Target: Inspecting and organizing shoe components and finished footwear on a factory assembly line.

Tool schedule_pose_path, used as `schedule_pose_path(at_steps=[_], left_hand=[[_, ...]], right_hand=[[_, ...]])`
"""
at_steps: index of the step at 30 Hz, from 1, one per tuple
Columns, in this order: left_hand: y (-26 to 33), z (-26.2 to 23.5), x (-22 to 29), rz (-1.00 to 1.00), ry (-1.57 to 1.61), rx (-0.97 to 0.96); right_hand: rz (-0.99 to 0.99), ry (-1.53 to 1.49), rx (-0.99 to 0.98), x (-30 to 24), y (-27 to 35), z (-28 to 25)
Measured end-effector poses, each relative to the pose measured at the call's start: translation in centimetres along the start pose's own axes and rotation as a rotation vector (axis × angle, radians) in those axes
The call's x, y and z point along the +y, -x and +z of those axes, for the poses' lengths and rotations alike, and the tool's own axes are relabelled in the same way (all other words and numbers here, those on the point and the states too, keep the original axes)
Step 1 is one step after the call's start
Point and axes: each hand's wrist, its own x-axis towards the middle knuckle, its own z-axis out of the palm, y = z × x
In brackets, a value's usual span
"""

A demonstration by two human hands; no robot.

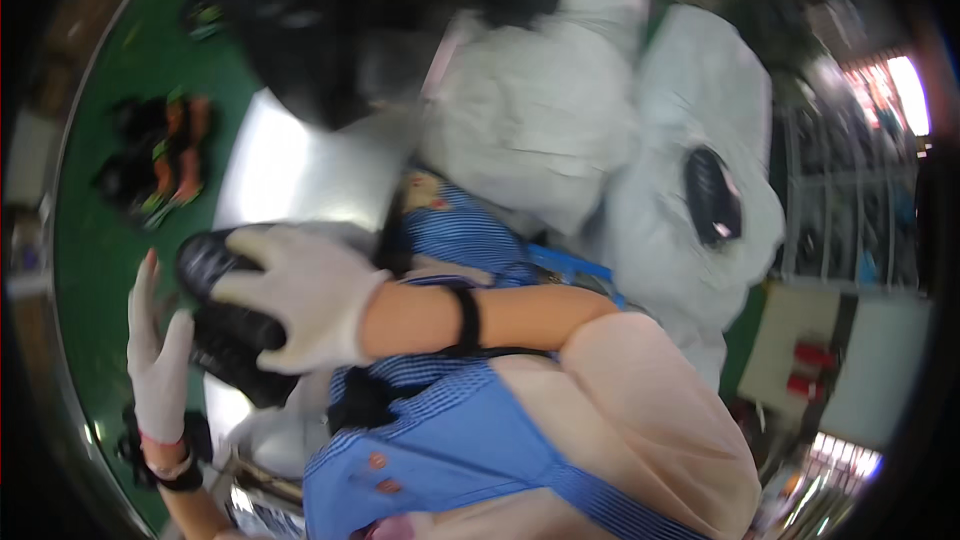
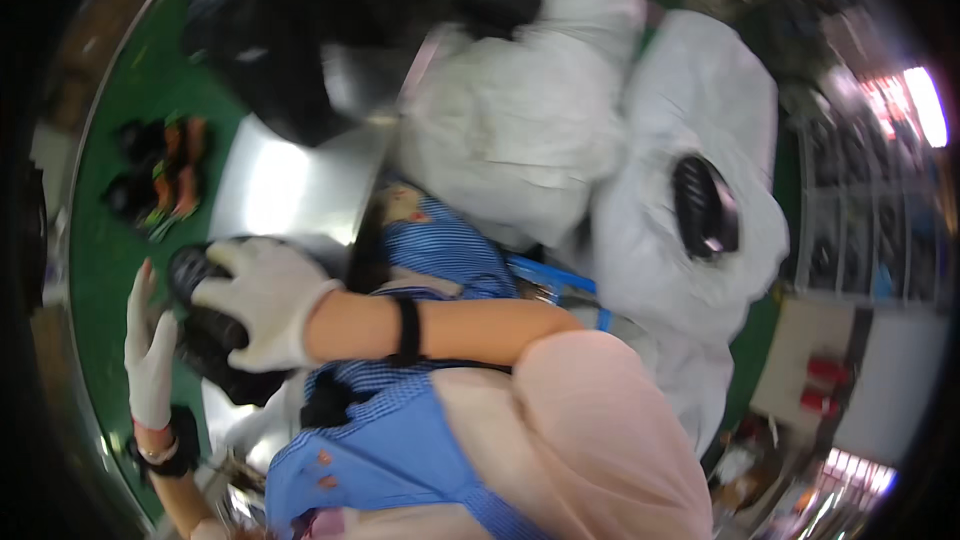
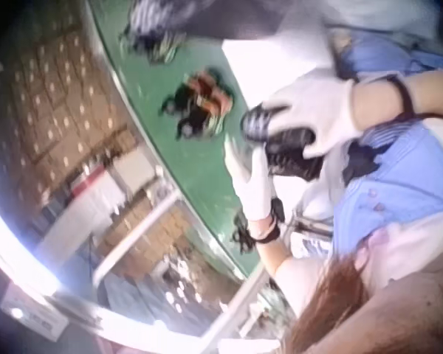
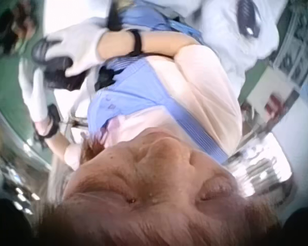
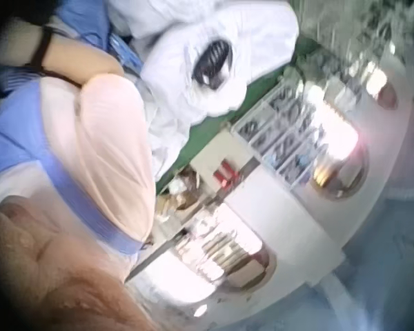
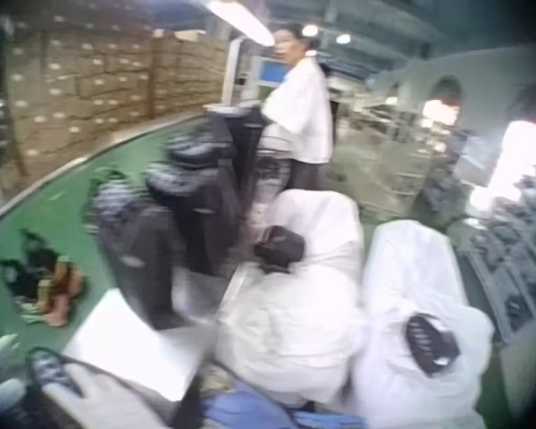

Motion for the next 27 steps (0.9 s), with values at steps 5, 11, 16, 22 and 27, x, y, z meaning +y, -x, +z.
schedule_pose_path(at_steps=[5,11,16,22,27], left_hand=[[6.6,-2.4,-5.5,-0.123,-0.096,0.364],[10.7,2.3,-9.9,-0.459,0.514,0.189],[9.1,3.7,-10.0,-0.46,0.624,0.241],[9.0,3.5,-10.6,-0.425,0.569,0.222],[9.3,3.2,-10.3,-0.403,0.542,0.132]], right_hand=[[0.108,0.045,-0.203,-1.3,-1.4,0.7],[0.028,0.106,-0.064,0.1,-4.5,2.2],[0.008,0.242,-0.024,0.2,-6.7,3.0],[-0.27,0.437,-0.414,-7.0,-2.5,2.7],[-0.088,0.408,-0.582,-6.7,-1.8,5.0]])
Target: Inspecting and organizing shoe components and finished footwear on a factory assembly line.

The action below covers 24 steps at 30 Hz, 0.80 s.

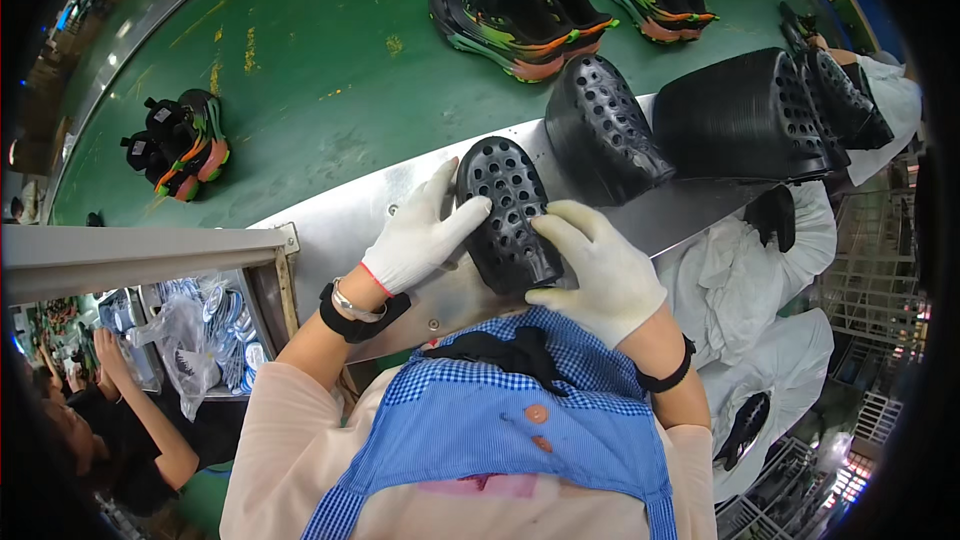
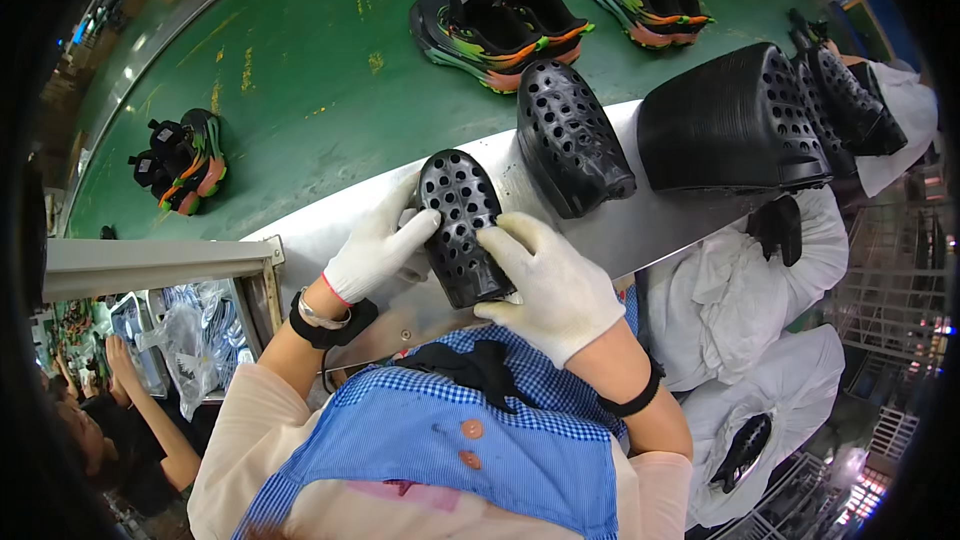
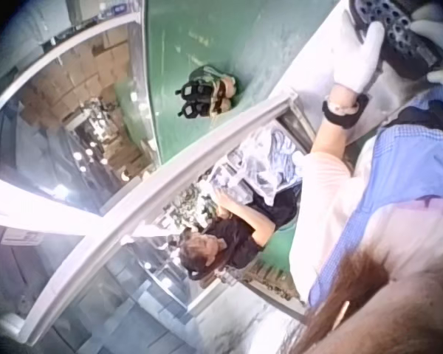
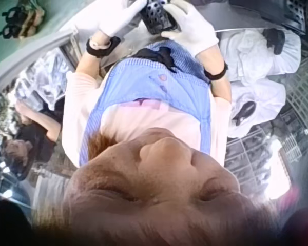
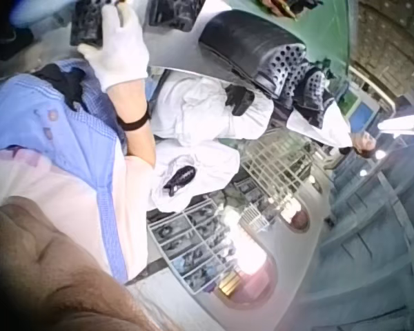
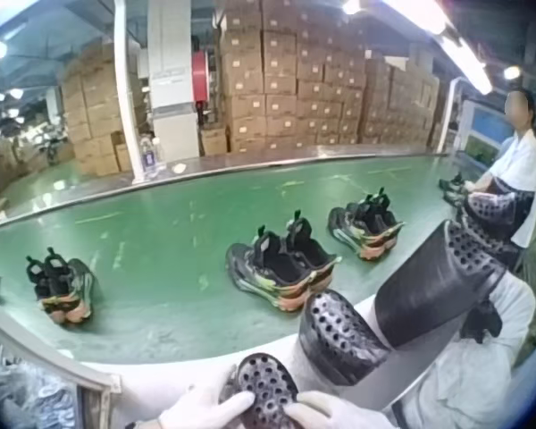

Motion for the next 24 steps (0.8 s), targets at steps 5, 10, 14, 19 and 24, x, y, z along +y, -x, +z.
schedule_pose_path(at_steps=[5,10,14,19,24], left_hand=[[0.4,-0.6,-0.5,0.251,-0.339,0.116],[1.8,-2.0,1.1,0.362,-0.451,0.18],[3.3,-3.2,3.3,0.27,-0.233,0.13],[1.4,-4.3,6.2,0.389,0.474,-0.049],[0.1,-3.8,10.7,0.345,0.913,-0.323]], right_hand=[[-0.022,-0.023,-0.055,0.1,-0.3,-0.3],[0.003,0.02,-0.054,0.2,-0.5,-1.0],[0.067,-0.054,-0.013,-0.2,0.0,-3.6],[-0.267,-0.258,0.132,-1.8,-1.4,-6.3],[-0.336,-0.329,0.095,-2.4,-4.6,-7.0]])
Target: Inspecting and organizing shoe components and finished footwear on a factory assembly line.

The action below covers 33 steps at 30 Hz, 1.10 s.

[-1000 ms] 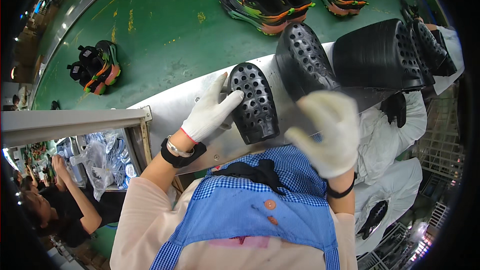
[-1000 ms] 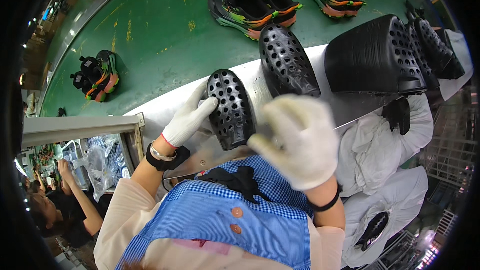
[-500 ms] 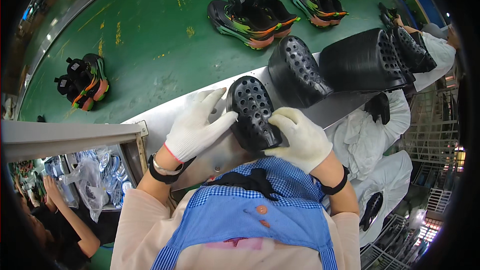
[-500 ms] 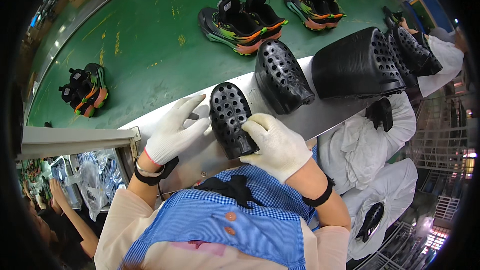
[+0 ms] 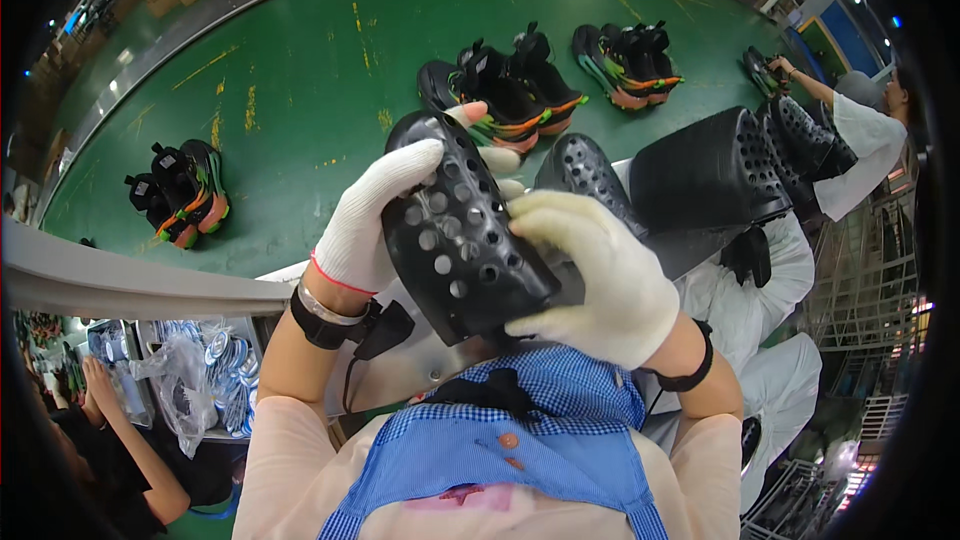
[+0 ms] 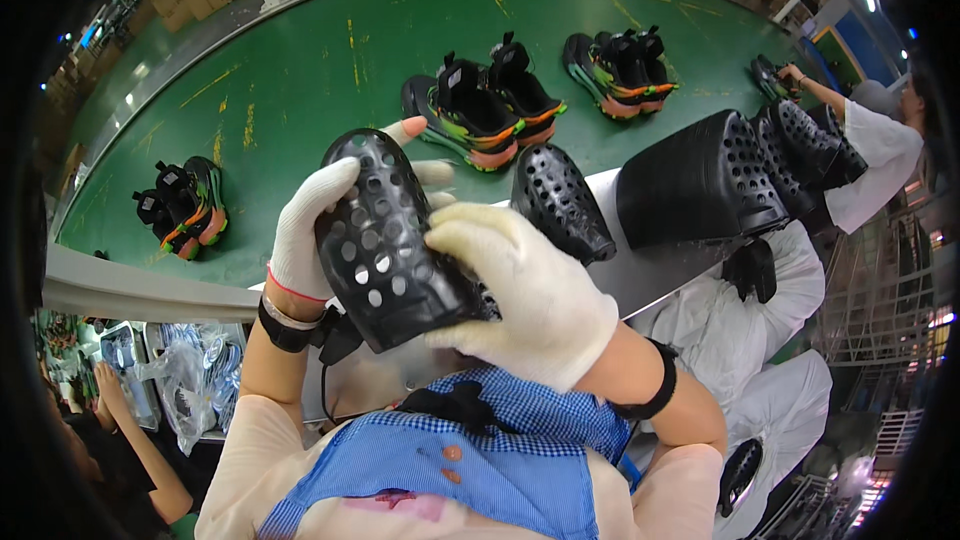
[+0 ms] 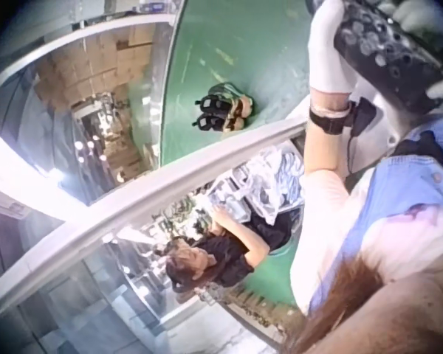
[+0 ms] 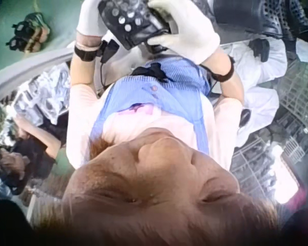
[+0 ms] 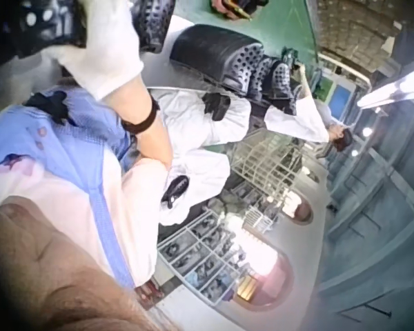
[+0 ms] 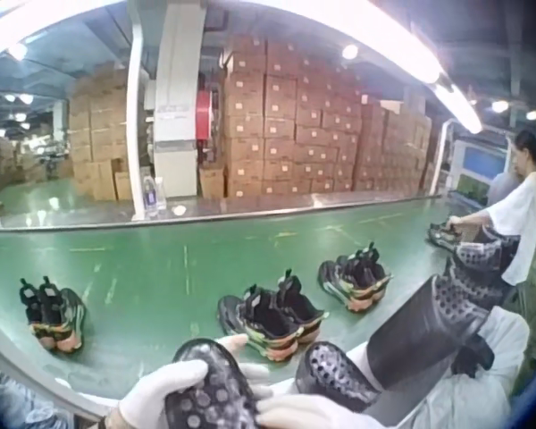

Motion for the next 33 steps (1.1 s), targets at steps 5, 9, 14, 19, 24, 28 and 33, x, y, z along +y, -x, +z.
schedule_pose_path(at_steps=[5,9,14,19,24,28,33], left_hand=[[-2.2,0.1,0.9,0.286,-0.073,0.1],[-5.4,0.9,2.0,0.58,-0.302,0.178],[-10.2,1.0,4.0,0.749,-0.327,0.432],[-14.0,-3.7,1.6,0.288,-0.394,0.339],[-13.9,-7.3,-4.0,-0.095,-1.208,0.072],[-15.3,-10.3,-8.3,0.242,-1.532,-0.037],[-13.9,-8.5,-8.5,0.169,-1.664,0.106]], right_hand=[[0.23,0.083,-0.037,0.5,-2.5,-1.4],[0.264,0.165,-0.003,1.2,-5.2,-2.3],[0.319,0.301,0.038,1.4,-9.1,-3.5],[0.414,0.735,-0.128,5.0,-11.6,-6.5],[0.628,0.782,-0.47,9.5,-13.0,-8.4],[0.604,0.725,-0.64,13.6,-15.2,-7.4],[0.692,0.51,-0.681,15.9,-17.6,-6.4]])
